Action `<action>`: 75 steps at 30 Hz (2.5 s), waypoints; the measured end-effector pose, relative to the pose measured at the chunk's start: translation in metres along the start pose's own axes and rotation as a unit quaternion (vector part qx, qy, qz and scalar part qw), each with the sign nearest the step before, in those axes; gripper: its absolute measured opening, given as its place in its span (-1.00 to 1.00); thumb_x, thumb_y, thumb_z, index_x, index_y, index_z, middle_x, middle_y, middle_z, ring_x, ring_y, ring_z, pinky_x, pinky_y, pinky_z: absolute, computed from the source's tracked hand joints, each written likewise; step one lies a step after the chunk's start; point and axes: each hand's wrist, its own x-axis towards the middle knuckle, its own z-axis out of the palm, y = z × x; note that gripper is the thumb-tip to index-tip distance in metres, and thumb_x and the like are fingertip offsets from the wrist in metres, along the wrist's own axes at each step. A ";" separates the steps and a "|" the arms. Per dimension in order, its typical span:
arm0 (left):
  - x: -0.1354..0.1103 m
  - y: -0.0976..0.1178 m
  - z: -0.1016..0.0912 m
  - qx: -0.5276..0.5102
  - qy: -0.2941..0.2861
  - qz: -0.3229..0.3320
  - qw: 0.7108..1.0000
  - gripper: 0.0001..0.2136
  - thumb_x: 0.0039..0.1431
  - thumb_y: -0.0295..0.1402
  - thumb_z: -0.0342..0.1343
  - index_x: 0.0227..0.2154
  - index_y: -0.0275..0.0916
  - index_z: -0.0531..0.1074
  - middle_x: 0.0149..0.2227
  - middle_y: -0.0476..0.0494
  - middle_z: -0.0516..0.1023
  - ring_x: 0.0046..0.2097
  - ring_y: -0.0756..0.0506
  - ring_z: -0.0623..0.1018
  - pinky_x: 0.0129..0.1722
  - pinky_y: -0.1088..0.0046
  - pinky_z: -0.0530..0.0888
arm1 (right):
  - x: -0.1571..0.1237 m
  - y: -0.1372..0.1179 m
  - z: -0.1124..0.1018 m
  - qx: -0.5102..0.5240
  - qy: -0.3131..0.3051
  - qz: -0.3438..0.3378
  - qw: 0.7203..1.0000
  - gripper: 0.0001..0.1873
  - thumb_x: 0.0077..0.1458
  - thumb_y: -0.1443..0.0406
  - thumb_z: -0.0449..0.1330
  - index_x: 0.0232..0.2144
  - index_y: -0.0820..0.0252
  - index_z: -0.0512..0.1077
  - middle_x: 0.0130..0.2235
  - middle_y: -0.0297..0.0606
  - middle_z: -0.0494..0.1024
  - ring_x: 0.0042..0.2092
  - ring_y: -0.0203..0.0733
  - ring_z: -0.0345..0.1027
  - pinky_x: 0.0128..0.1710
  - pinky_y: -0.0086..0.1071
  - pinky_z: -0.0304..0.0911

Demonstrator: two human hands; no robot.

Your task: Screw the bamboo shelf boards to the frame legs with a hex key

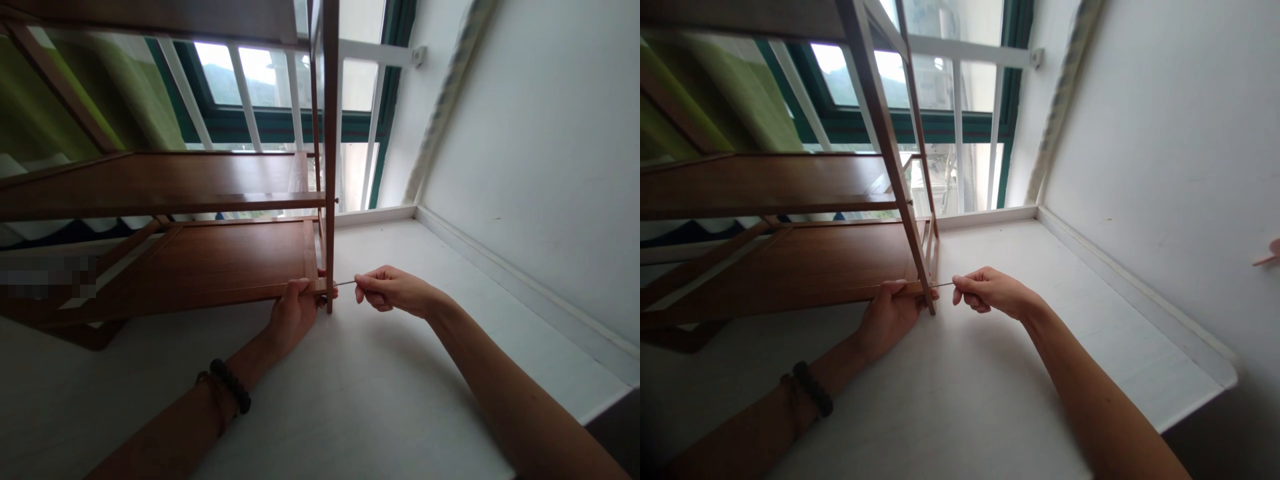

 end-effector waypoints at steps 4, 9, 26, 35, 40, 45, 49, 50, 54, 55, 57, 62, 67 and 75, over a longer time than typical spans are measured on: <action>0.000 0.000 0.001 -0.006 -0.001 -0.001 1.000 -0.76 -0.02 -0.36 -0.13 -0.43 -0.33 0.42 -0.52 -0.16 0.52 -0.38 -0.10 0.46 -0.32 0.39 0.28 | -0.002 -0.001 0.000 0.083 -0.027 0.035 0.996 -0.62 0.05 0.08 0.09 -0.52 0.33 0.35 -0.65 -0.54 -0.13 -0.62 -0.51 -0.28 -0.63 -0.51 -0.30; 0.000 0.000 0.001 -0.008 0.009 -0.006 1.000 -0.75 -0.02 -0.36 -0.13 -0.43 -0.34 0.43 -0.52 -0.15 0.52 -0.38 -0.11 0.46 -0.33 0.39 0.28 | 0.000 0.002 -0.003 0.145 -0.064 0.074 0.985 -0.65 0.07 0.10 0.08 -0.51 0.32 0.34 -0.67 -0.55 -0.16 -0.65 -0.52 -0.30 -0.67 -0.53 -0.34; 0.000 0.003 0.001 0.005 -0.033 -0.016 0.999 -0.74 -0.04 -0.36 -0.12 -0.42 -0.36 0.44 -0.48 -0.21 0.53 -0.38 -0.12 0.45 -0.37 0.40 0.26 | -0.001 0.004 -0.015 0.144 -0.075 -0.050 0.985 -0.61 0.02 0.29 0.18 -0.07 0.30 0.34 -0.23 -0.15 0.43 -0.34 -0.39 0.32 -0.49 -0.56 0.20; 0.000 0.003 0.003 0.011 -0.030 -0.017 0.999 -0.74 -0.03 -0.35 -0.14 -0.44 -0.35 0.44 -0.49 -0.21 0.53 -0.37 -0.13 0.45 -0.35 0.38 0.26 | 0.002 0.004 -0.010 0.017 -0.023 -0.058 0.998 -0.58 0.07 0.11 0.07 -0.14 0.32 0.41 -0.28 -0.10 0.50 -0.34 -0.29 0.40 -0.47 -0.48 0.23; 0.000 0.004 0.004 0.011 -0.024 -0.015 1.000 -0.74 -0.04 -0.35 -0.12 -0.44 -0.36 0.44 -0.49 -0.21 0.53 -0.37 -0.13 0.46 -0.36 0.39 0.28 | 0.006 0.005 -0.002 -0.045 0.038 -0.059 0.997 -0.54 0.09 0.06 0.00 -0.54 0.35 0.41 -0.62 -0.32 0.34 -0.58 -0.43 0.21 -0.61 -0.51 0.02; 0.000 0.003 0.002 0.013 -0.022 -0.015 1.000 -0.74 -0.04 -0.35 -0.12 -0.43 -0.36 0.44 -0.49 -0.23 0.54 -0.35 -0.14 0.47 -0.35 0.38 0.29 | 0.010 0.006 0.001 -0.022 0.077 -0.083 0.993 -0.65 0.03 0.08 0.09 -0.56 0.27 0.28 -0.62 -0.46 0.19 -0.63 -0.49 0.07 -0.63 -0.51 -0.02; 0.001 0.002 0.000 0.013 -0.025 -0.015 1.000 -0.73 -0.02 -0.35 -0.14 -0.42 -0.36 0.44 -0.48 -0.23 0.54 -0.36 -0.14 0.47 -0.35 0.38 0.29 | 0.009 0.004 -0.003 -0.062 0.138 -0.152 0.977 -0.68 -0.09 0.16 0.23 -0.30 0.22 0.30 -0.56 -0.43 0.35 -0.55 -0.38 0.30 -0.60 -0.51 0.10; 0.001 0.002 0.000 0.013 -0.023 -0.015 1.000 -0.73 -0.02 -0.35 -0.14 -0.42 -0.37 0.43 -0.48 -0.23 0.54 -0.36 -0.13 0.47 -0.36 0.38 0.29 | 0.009 0.005 -0.004 -0.067 0.151 -0.167 0.972 -0.66 -0.12 0.17 0.25 -0.31 0.23 0.31 -0.54 -0.39 0.40 -0.50 -0.32 0.36 -0.59 -0.50 0.15; 0.000 0.004 0.003 0.019 -0.016 -0.018 1.000 -0.73 -0.01 -0.36 -0.16 -0.43 -0.37 0.43 -0.49 -0.23 0.53 -0.35 -0.13 0.47 -0.36 0.39 0.29 | 0.011 0.009 -0.006 -0.114 0.190 -0.183 0.958 -0.68 -0.15 0.16 0.26 -0.40 0.32 0.38 -0.47 -0.18 0.52 -0.39 -0.18 0.44 -0.60 -0.47 0.24; -0.001 0.005 0.003 0.020 -0.016 -0.019 0.999 -0.73 -0.01 -0.36 -0.16 -0.43 -0.37 0.43 -0.50 -0.23 0.53 -0.36 -0.13 0.46 -0.36 0.39 0.29 | 0.012 0.010 -0.006 -0.121 0.194 -0.178 0.957 -0.67 -0.14 0.15 0.25 -0.42 0.33 0.39 -0.49 -0.16 0.52 -0.42 -0.19 0.44 -0.61 -0.48 0.24; -0.001 0.005 0.004 0.020 -0.019 -0.019 0.999 -0.73 -0.02 -0.35 -0.15 -0.43 -0.36 0.43 -0.50 -0.22 0.53 -0.37 -0.13 0.46 -0.36 0.39 0.28 | 0.013 0.013 -0.004 -0.109 0.191 -0.163 0.962 -0.65 -0.12 0.10 0.23 -0.49 0.34 0.39 -0.55 -0.18 0.52 -0.52 -0.25 0.41 -0.67 -0.51 0.20; 0.001 0.003 -0.001 0.016 -0.016 -0.010 1.000 -0.74 -0.03 -0.34 -0.13 -0.41 -0.34 0.42 -0.49 -0.20 0.54 -0.36 -0.13 0.46 -0.35 0.39 0.28 | 0.013 0.013 0.001 -0.021 0.139 -0.081 0.987 -0.57 -0.09 0.02 0.18 -0.59 0.32 0.32 -0.76 -0.36 0.34 -0.69 -0.33 0.28 -0.77 -0.57 0.04; 0.003 0.000 -0.004 0.007 -0.020 -0.008 1.000 -0.73 -0.04 -0.33 -0.13 -0.40 -0.37 0.42 -0.48 -0.22 0.54 -0.36 -0.13 0.46 -0.36 0.40 0.28 | 0.009 0.006 0.004 0.113 0.069 0.064 0.989 -0.58 -0.09 0.04 0.20 -0.63 0.28 0.23 -0.81 -0.58 0.03 -0.78 -0.55 -0.08 -0.79 -0.62 -0.15; 0.002 0.002 -0.002 0.013 -0.015 -0.012 1.000 -0.72 -0.02 -0.34 -0.15 -0.40 -0.37 0.41 -0.51 -0.21 0.53 -0.37 -0.12 0.47 -0.36 0.40 0.28 | 0.005 0.001 0.004 0.068 0.126 -0.026 0.989 -0.68 -0.12 0.14 0.26 -0.44 0.25 0.30 -0.70 -0.52 0.21 -0.69 -0.51 0.04 -0.73 -0.60 -0.05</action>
